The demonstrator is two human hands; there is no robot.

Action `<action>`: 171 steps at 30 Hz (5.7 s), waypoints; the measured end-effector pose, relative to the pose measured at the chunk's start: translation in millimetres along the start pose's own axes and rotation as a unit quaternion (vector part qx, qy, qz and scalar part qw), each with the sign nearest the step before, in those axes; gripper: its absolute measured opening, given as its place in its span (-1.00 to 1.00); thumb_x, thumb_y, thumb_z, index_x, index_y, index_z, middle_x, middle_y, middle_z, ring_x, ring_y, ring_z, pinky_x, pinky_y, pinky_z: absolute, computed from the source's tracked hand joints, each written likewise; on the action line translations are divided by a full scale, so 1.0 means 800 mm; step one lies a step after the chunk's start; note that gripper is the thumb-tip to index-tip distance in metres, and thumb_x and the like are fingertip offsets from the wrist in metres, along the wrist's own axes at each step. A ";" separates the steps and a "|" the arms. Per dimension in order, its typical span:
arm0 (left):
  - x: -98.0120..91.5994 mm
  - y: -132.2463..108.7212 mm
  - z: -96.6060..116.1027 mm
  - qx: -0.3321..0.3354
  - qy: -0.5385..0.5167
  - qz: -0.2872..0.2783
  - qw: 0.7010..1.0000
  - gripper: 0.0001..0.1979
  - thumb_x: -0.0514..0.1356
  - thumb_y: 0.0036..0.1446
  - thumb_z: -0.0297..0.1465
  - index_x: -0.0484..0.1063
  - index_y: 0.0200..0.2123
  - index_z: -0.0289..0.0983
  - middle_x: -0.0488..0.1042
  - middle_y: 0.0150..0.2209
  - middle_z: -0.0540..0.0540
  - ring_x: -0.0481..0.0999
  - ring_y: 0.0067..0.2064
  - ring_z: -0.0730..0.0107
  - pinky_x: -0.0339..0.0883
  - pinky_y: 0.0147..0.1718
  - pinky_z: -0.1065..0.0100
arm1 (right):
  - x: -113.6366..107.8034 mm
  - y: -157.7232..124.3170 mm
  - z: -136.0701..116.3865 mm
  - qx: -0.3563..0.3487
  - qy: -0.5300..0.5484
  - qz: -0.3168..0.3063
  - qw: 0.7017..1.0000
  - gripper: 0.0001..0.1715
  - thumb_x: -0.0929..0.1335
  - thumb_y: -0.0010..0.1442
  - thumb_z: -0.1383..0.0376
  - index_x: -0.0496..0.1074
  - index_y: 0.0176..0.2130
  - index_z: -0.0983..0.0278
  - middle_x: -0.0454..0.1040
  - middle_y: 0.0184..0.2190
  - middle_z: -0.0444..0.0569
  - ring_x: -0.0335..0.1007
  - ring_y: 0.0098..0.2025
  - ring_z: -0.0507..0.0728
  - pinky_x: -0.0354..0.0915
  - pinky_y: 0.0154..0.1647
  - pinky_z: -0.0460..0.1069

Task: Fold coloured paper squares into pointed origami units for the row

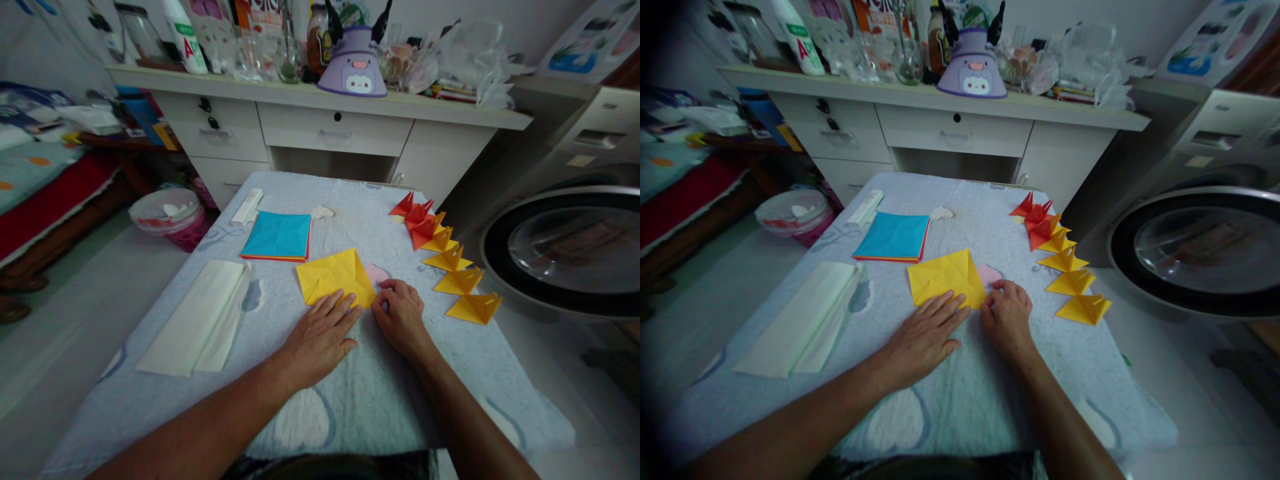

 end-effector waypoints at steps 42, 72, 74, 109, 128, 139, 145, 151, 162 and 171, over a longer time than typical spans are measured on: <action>0.003 0.002 0.002 -0.010 -0.002 0.019 1.000 -0.46 0.05 0.29 -0.15 0.13 0.27 -0.19 0.15 0.34 -0.11 0.02 0.37 0.07 -0.03 0.28 0.04 | -0.022 -0.004 0.019 -0.039 0.028 0.016 0.999 -0.79 0.28 0.05 0.37 0.36 -0.23 0.22 0.35 -0.03 0.06 0.20 0.04 0.27 0.11 0.06 0.18; 0.002 0.001 0.005 -0.018 -0.007 0.013 1.000 -0.44 0.09 0.27 -0.14 0.11 0.29 -0.04 0.14 0.33 -0.08 -0.02 0.37 -0.05 0.00 0.26 -0.05 | -0.007 0.001 0.008 -0.004 0.018 -0.030 0.999 -0.88 0.33 0.16 0.33 0.48 -0.37 0.21 0.39 0.00 0.04 0.22 0.06 0.29 0.11 0.06 0.24; 0.002 0.002 0.005 -0.020 -0.010 0.012 1.000 -0.41 0.10 0.23 -0.07 0.10 0.30 -0.02 0.12 0.34 -0.11 -0.03 0.37 -0.10 0.00 0.25 -0.08 | -0.006 0.000 0.008 -0.003 0.014 -0.028 1.000 -0.88 0.32 0.16 0.32 0.48 -0.37 0.21 0.38 0.01 0.04 0.22 0.07 0.30 0.11 0.06 0.25; 0.001 0.003 0.002 -0.030 -0.035 -0.003 0.999 -0.38 0.13 0.20 -0.05 0.15 0.28 -0.08 0.15 0.31 -0.17 -0.01 0.35 -0.12 -0.03 0.26 -0.12 | -0.008 0.005 0.022 0.008 0.034 -0.018 0.999 -0.70 0.20 0.08 0.48 0.39 -0.22 0.24 0.42 -0.10 0.05 0.25 0.00 0.23 0.13 0.05 0.16; -0.038 0.002 -0.053 -0.179 -0.101 0.146 0.968 -0.68 0.26 -0.08 -0.46 0.34 -0.19 -0.22 0.31 0.09 -0.17 0.22 0.16 -0.01 0.17 0.08 -0.04 | -0.017 -0.006 -0.020 -0.161 0.089 0.013 0.983 -0.66 0.34 0.14 0.33 0.36 -0.04 0.23 0.44 -0.04 0.05 0.22 0.06 0.27 0.09 0.09 0.20; -0.049 0.007 -0.042 -0.065 -0.130 0.173 0.974 -0.88 0.18 0.02 -0.55 0.38 -0.37 -0.22 0.48 -0.25 -0.04 0.39 -0.07 0.23 0.19 -0.04 0.14 | -0.009 -0.009 -0.031 -0.198 0.057 0.046 0.978 -0.65 0.34 0.14 0.38 0.40 -0.04 0.17 0.41 0.03 0.03 0.17 0.12 0.28 0.10 0.12 0.25; -0.048 0.005 -0.036 -0.032 -0.095 0.178 0.979 -0.70 0.20 -0.05 -0.56 0.41 -0.20 -0.18 0.48 -0.10 -0.08 0.35 0.04 0.13 0.14 0.08 0.05 | -0.011 -0.010 -0.030 -0.177 0.039 0.086 0.980 -0.79 0.28 0.19 0.40 0.48 -0.35 0.13 0.41 -0.05 -0.04 0.20 0.06 0.26 0.15 0.08 0.24; -0.049 0.004 -0.049 -0.054 -0.040 0.205 0.976 -0.57 0.14 -0.01 -0.61 0.39 -0.05 -0.18 0.41 0.03 -0.13 0.26 0.16 0.07 0.07 0.19 -0.03 | -0.018 -0.010 -0.027 -0.206 0.051 0.120 0.970 -0.74 0.26 0.21 0.44 0.49 -0.33 0.16 0.43 -0.14 0.00 0.27 -0.18 0.17 0.30 -0.18 0.09; -0.047 0.003 -0.062 -0.048 -0.080 0.238 0.967 -0.56 0.06 -0.04 -0.72 0.41 -0.12 -0.22 0.30 0.10 -0.16 0.24 0.19 0.13 0.21 0.18 0.01 | -0.015 -0.008 -0.014 -0.189 0.149 0.125 0.963 -0.71 0.19 0.15 0.50 0.37 -0.27 0.18 0.46 -0.12 0.00 0.44 -0.06 0.13 0.37 -0.06 0.07; -0.052 0.000 -0.057 0.024 -0.089 0.229 0.969 -0.69 0.11 -0.04 -0.71 0.45 -0.30 -0.24 0.47 -0.06 -0.10 0.39 0.03 0.21 0.33 0.07 0.15 | -0.017 -0.003 -0.013 -0.205 0.184 0.034 0.961 -0.66 0.30 0.04 0.48 0.23 -0.18 0.19 0.29 0.10 0.13 0.23 0.20 0.24 0.29 0.10 0.16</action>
Point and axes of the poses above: each hand's wrist, its own y-axis towards the middle knuckle, its own x-axis out of the palm, z = x × y, the point moved 2 cm from there along y, towards the middle knuckle
